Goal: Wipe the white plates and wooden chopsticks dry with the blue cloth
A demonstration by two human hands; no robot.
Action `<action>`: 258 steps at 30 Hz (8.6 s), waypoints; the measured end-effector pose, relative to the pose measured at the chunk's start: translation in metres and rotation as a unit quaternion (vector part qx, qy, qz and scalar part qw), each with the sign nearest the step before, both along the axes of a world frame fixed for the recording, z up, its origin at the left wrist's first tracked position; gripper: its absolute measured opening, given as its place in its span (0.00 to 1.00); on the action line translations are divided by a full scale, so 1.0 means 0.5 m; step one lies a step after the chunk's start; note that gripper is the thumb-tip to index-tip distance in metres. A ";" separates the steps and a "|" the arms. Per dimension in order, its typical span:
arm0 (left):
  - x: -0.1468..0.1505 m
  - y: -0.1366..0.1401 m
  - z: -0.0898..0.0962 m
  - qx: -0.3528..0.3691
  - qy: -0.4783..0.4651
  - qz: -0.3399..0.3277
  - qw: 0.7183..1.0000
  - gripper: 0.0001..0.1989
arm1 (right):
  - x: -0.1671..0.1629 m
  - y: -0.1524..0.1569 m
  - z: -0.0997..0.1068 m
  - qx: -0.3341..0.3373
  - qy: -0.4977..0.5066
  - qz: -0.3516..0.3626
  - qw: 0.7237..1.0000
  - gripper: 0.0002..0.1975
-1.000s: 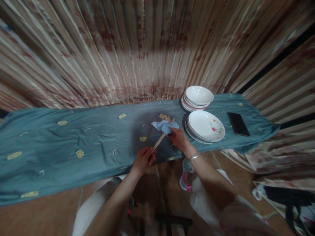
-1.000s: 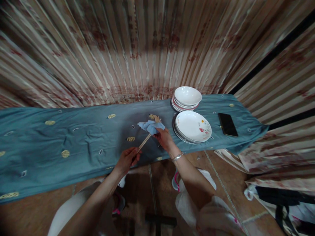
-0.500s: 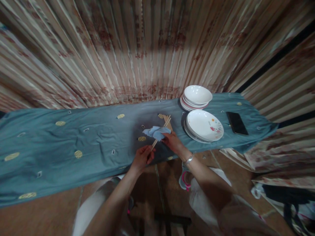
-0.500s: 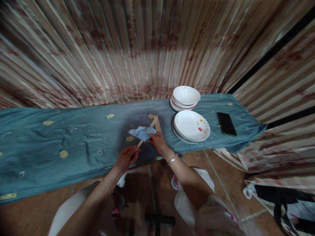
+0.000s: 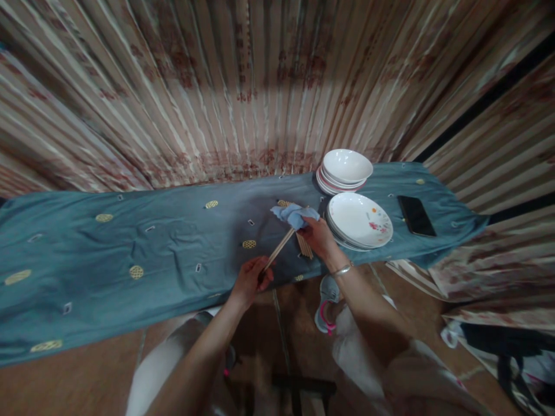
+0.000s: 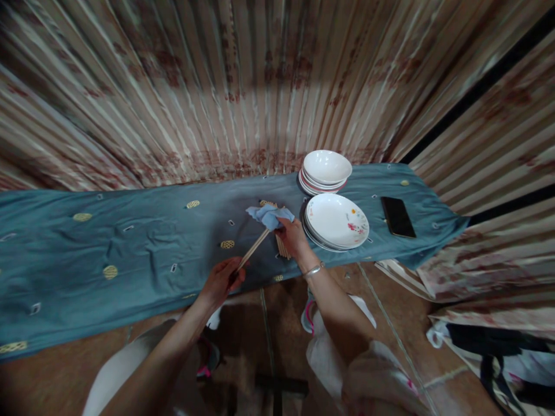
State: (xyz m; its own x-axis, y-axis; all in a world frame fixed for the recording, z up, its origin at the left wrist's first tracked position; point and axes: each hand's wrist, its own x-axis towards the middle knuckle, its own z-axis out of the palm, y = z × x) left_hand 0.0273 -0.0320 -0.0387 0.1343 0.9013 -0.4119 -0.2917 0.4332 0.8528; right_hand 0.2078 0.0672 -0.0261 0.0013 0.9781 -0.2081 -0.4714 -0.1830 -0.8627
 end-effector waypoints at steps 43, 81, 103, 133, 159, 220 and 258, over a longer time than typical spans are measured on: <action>-0.044 -0.011 0.014 -0.018 -0.003 0.018 1.000 0.23 | 0.008 0.046 0.001 -0.022 0.085 -0.093 0.992 0.03; -0.038 -0.007 0.003 0.024 0.012 0.034 0.999 0.22 | -0.035 0.014 0.002 0.013 0.017 0.040 0.999 0.06; -0.026 0.006 -0.010 0.027 0.003 0.085 0.996 0.21 | -0.136 -0.086 -0.038 0.006 -0.018 0.207 0.978 0.09; -0.047 0.037 0.006 0.011 -0.030 0.134 0.991 0.24 | -0.086 -0.120 -0.029 0.002 -0.164 0.430 0.888 0.15; -0.071 0.050 0.011 0.043 -0.024 0.155 0.987 0.17 | -0.094 -0.136 -0.038 0.039 -0.124 0.490 0.862 0.18; -0.052 0.035 0.024 0.001 -0.019 0.138 0.990 0.16 | -0.111 -0.129 -0.044 -0.033 -0.140 0.395 0.908 0.12; -0.065 0.050 0.021 0.008 -0.062 0.164 0.985 0.14 | -0.107 -0.141 -0.033 -0.041 -0.133 0.404 0.904 0.15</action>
